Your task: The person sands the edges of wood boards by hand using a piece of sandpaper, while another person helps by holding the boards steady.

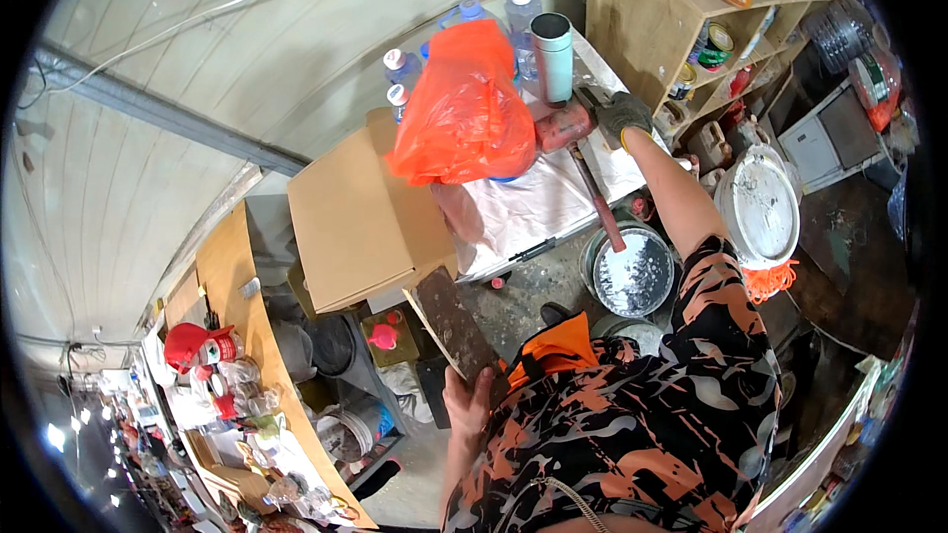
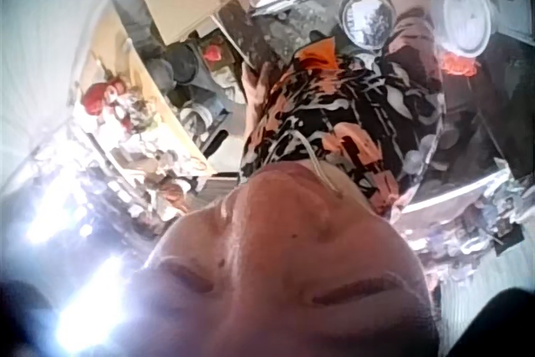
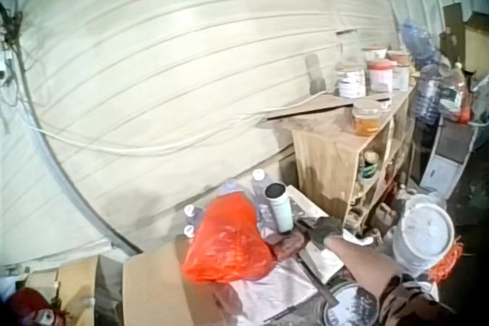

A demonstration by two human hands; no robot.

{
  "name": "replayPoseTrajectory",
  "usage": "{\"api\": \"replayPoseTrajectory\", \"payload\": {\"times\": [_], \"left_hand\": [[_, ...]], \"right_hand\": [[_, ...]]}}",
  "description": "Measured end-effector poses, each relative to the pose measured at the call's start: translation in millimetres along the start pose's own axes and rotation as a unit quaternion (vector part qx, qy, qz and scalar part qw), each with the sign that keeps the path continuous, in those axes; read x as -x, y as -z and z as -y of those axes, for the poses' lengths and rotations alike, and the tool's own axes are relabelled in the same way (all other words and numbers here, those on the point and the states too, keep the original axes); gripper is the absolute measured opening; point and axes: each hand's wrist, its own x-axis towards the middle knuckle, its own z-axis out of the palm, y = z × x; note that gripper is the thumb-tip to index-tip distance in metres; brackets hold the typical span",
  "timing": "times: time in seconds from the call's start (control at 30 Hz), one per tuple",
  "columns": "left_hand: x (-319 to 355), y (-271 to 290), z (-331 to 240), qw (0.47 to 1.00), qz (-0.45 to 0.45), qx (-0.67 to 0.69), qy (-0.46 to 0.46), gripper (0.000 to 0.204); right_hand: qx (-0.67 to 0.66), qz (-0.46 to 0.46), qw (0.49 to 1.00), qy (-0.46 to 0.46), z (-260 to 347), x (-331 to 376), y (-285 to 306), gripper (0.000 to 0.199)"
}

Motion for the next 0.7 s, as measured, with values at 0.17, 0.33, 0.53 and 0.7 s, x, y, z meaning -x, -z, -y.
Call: {"api": "replayPoseTrajectory", "payload": {"times": [0.17,0.33,0.53,0.7], "left_hand": [[-0.3,-4.9,-10.2,0.999,-0.017,-0.019,-0.026,0.027],[-13.4,-7.5,10.1,0.999,0.023,-0.031,-0.010,0.029],[-57.0,-50.5,-21.1,0.984,0.160,-0.077,-0.028,0.035],[-89.0,-86.0,-74.3,0.912,0.347,-0.219,0.026,0.051]], "right_hand": [[-0.112,0.021,0.991,-0.075,-38.3,-45.9,-8.5,0.048],[-0.516,0.007,0.853,-0.078,-29.0,45.4,8.6,0.032],[-0.404,0.199,0.851,0.270,0.6,305.1,5.1,0.017],[-0.678,0.184,0.710,0.049,26.7,323.0,38.7,0.018]]}}
